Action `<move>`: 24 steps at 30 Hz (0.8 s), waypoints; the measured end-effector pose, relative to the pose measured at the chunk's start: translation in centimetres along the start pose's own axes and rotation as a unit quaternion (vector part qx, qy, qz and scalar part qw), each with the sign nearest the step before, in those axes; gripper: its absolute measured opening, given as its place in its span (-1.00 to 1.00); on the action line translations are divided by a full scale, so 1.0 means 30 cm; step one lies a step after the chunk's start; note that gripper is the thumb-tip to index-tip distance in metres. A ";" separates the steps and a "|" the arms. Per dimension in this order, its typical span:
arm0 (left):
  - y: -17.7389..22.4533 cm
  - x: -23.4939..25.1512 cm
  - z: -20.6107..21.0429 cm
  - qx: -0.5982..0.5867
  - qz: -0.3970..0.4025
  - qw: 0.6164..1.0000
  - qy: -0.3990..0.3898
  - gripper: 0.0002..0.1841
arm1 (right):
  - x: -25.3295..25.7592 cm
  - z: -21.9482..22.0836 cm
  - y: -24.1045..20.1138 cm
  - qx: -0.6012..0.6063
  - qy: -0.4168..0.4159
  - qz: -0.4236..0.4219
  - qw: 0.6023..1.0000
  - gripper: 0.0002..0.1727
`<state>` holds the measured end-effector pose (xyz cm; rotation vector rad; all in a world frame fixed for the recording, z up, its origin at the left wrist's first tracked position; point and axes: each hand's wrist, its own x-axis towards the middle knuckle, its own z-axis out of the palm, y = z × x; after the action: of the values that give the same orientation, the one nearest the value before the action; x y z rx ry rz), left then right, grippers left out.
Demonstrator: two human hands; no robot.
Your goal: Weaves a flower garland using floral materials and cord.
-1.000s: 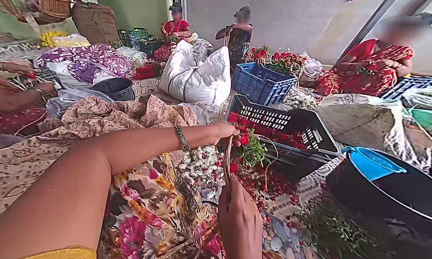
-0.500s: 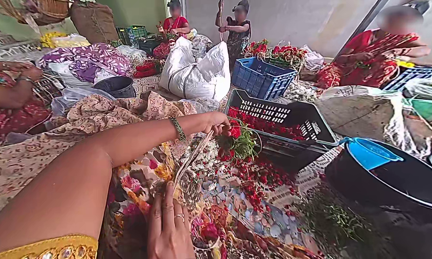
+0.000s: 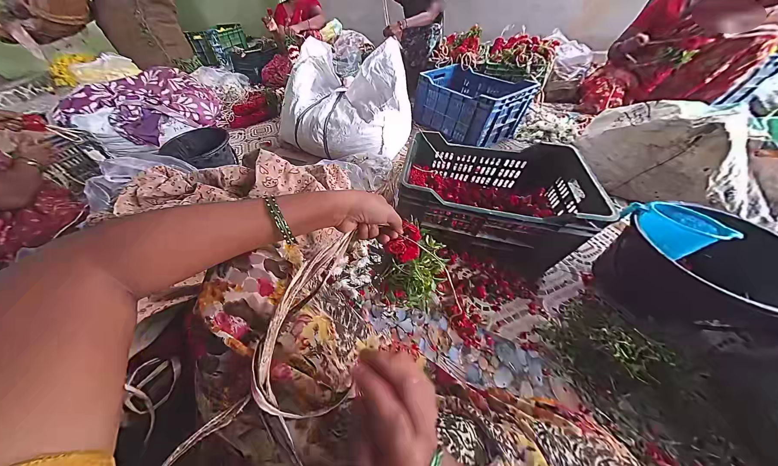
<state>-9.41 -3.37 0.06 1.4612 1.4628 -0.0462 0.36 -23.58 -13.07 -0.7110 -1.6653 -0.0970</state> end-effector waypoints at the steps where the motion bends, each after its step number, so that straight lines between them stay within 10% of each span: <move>1: -0.008 0.001 0.003 0.006 0.005 1.000 -0.007 -0.78 | -0.013 -0.030 0.074 -0.043 0.022 0.060 0.997 -0.78; 7: -0.051 0.032 0.040 0.034 0.035 0.997 -0.056 -0.64 | -0.109 -0.072 0.310 -0.036 -0.068 0.400 0.913 -0.56; 13: -0.062 0.068 0.032 0.125 0.040 0.991 -0.039 -0.55 | -0.099 -0.062 0.282 0.103 0.035 0.312 0.944 -0.69; 19: -0.140 0.135 -0.003 0.102 0.051 0.992 -0.060 -0.54 | -0.144 -0.201 0.312 0.142 -0.144 0.342 0.918 -0.69; 22: -0.163 0.148 -0.020 0.021 0.031 0.997 -0.075 -0.53 | -0.246 -0.454 0.427 -0.001 -0.122 0.450 0.885 -0.64; 24: -0.162 0.156 -0.030 -0.025 0.031 0.996 -0.084 -0.53 | -0.281 -0.664 0.511 -0.217 -0.233 0.519 0.793 -0.63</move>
<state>-12.43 -0.70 -5.43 1.4254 1.2734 -0.0915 25.65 -23.36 -21.00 -2.0533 -1.4727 0.5429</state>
